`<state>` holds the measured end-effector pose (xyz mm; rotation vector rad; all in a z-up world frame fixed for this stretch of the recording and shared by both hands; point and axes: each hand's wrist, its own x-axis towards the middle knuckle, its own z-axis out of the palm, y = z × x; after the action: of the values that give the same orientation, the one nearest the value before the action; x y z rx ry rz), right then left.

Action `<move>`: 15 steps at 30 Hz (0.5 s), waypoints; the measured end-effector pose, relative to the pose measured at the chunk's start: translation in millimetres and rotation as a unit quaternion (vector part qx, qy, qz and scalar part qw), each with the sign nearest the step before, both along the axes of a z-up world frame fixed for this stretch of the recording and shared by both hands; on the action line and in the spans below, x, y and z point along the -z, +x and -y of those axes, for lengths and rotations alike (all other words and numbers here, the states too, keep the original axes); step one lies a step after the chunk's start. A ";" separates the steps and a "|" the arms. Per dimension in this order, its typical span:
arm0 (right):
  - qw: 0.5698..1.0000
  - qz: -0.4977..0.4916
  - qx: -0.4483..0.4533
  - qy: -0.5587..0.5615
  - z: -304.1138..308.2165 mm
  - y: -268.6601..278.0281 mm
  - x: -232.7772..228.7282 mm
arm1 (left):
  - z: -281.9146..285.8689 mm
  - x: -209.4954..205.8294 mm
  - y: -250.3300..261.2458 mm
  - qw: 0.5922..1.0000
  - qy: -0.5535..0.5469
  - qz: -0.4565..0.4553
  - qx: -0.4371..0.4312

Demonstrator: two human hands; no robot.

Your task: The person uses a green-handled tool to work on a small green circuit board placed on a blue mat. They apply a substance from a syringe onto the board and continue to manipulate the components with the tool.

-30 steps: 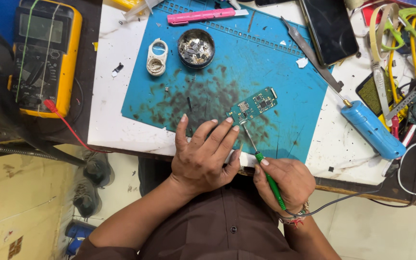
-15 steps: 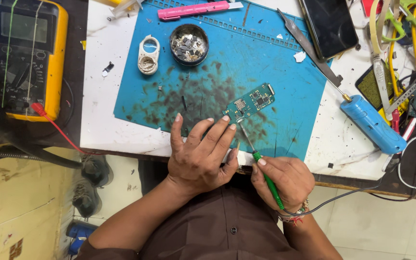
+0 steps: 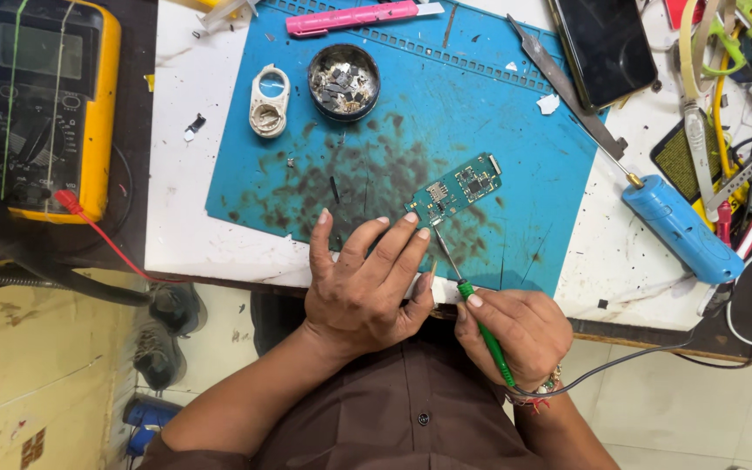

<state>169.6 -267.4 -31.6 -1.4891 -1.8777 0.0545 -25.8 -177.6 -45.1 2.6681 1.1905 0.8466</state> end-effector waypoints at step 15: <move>1.000 0.004 0.002 -0.004 -0.8 -1.0 -0.8 | -0.9 0.8 0.0 1.000 -0.001 0.001 0.003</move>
<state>168.7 -266.7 -30.8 -1.5005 -1.8830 0.0552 -25.8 -176.7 -45.8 2.6667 1.1812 0.8462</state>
